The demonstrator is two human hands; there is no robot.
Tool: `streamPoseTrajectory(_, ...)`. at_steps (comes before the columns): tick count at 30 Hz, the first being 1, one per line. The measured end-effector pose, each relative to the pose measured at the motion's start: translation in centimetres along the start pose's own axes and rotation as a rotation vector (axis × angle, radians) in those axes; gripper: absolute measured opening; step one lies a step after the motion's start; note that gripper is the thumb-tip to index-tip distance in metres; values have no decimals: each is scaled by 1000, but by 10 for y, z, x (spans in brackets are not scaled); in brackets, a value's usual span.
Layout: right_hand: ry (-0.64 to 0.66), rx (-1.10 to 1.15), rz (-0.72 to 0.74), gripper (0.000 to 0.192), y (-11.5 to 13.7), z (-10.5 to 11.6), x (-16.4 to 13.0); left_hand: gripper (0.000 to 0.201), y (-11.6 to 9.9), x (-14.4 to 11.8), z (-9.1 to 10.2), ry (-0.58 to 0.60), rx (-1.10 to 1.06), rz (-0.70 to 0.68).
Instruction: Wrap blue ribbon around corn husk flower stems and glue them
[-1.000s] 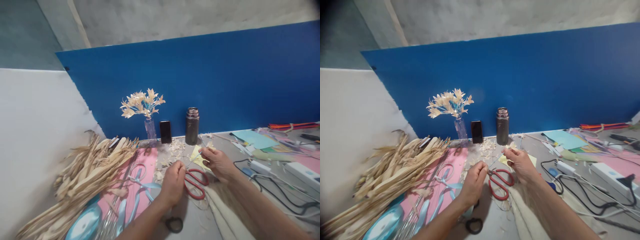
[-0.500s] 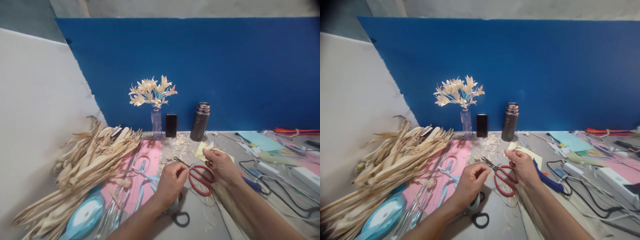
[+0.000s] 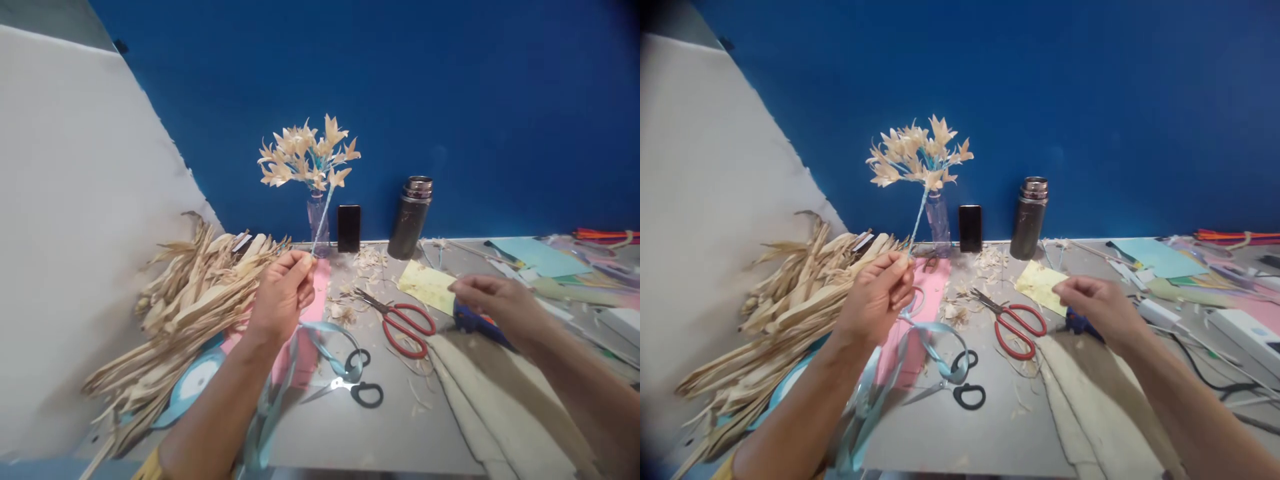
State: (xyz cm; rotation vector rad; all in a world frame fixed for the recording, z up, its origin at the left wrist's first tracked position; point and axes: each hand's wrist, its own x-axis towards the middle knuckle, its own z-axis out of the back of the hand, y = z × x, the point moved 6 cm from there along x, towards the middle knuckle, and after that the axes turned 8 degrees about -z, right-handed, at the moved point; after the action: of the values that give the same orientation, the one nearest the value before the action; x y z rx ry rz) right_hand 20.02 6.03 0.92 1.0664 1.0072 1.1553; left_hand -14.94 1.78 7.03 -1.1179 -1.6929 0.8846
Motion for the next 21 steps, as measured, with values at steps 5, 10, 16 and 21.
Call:
streamPoseTrajectory(5,434,-585,98,33,-3,-69,-34,21,4,6,-10,53,-67,-8)
streamPoseTrajectory(10,492,-894,283,22,16,-131,-41,27,29,12,0,47,-85,32)
streamPoseTrajectory(16,478,-1038,432,22,35,-195,-42,36,75,16,31,-84,45,55)
streamPoseTrajectory(21,455,-1100,474,20,39,-205,-49,34,88,13,34,-67,196,71)
